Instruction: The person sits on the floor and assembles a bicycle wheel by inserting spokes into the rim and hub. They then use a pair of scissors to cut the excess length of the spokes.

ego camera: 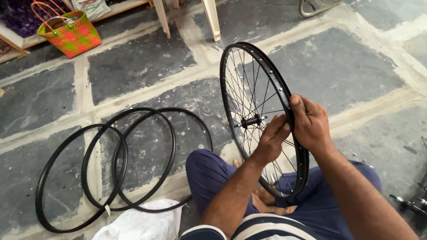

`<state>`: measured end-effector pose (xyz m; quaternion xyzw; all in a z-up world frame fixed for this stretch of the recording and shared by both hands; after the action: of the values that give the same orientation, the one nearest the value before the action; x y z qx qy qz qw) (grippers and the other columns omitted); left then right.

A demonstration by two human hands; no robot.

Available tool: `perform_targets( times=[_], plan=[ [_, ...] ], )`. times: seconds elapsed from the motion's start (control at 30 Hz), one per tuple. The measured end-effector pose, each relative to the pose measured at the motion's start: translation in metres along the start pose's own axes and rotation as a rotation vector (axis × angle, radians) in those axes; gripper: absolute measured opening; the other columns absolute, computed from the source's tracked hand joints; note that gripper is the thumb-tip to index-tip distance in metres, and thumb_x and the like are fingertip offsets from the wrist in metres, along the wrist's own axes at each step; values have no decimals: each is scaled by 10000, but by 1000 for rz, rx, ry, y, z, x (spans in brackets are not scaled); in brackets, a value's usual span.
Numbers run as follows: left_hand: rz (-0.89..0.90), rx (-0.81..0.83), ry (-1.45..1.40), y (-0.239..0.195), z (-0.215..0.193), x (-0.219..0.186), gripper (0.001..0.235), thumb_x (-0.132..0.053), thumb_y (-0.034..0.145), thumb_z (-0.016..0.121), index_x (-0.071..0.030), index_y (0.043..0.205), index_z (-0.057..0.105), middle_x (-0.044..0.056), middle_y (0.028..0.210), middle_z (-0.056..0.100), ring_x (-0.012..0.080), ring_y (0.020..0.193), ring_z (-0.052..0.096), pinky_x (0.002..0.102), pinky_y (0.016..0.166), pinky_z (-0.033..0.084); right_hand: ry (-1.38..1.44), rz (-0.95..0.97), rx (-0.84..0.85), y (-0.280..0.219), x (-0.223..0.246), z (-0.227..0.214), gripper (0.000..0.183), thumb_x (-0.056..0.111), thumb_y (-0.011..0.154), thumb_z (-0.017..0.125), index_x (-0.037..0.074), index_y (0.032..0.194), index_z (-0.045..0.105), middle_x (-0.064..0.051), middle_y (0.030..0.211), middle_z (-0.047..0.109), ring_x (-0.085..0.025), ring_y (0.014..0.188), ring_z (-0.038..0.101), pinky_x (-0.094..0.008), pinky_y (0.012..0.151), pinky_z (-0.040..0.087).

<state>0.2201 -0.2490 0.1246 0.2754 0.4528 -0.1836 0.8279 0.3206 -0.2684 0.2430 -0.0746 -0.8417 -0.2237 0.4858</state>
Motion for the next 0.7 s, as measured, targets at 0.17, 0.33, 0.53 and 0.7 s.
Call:
perform_targets(
  times=[0.17, 0.33, 0.53, 0.7],
  plan=[
    [45, -6, 141, 2, -11, 3, 255, -151, 1134, 515, -27, 1336, 610, -24, 1104, 587, 96, 1087, 527, 262, 1011, 419, 23, 31, 3, 3, 2, 6, 462, 379, 1120, 508, -8, 882, 592, -93, 592, 462, -132, 580, 403, -363, 519, 385],
    [0, 19, -107, -1, -11, 3, 235, -137, 1140, 559, -30, 1345, 599, -7, 1236, 601, 105, 1170, 528, 279, 1080, 414, 96, 37, -8, 6, 3, 7, 436, 365, 1107, 522, -8, 900, 614, -59, 592, 478, -96, 580, 427, -336, 502, 371],
    [45, -35, 26, 6, -6, -8, 227, -141, 1142, 540, -19, 1314, 623, -6, 1216, 603, 104, 1155, 530, 281, 1064, 403, 115, 41, -17, 8, 2, 6, 437, 356, 1116, 527, -10, 893, 612, -43, 599, 481, -87, 586, 430, -331, 508, 369],
    [32, -74, 126, 15, 1, 1, 208, -174, 1142, 541, -8, 1218, 639, 0, 1089, 595, 115, 1050, 522, 293, 1025, 403, 75, 36, -81, 5, -13, 0, 441, 361, 1123, 550, -9, 889, 605, -29, 612, 459, -88, 605, 423, -330, 528, 375]
  ],
)
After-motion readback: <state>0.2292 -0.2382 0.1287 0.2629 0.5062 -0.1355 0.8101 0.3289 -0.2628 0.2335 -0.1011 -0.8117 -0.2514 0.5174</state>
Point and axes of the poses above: each hand's wrist, its own y-axis towards the middle knuckle, its own z-axis out of the palm, x = y × z, the point moved 6 cm from there along y, towards the middle knuckle
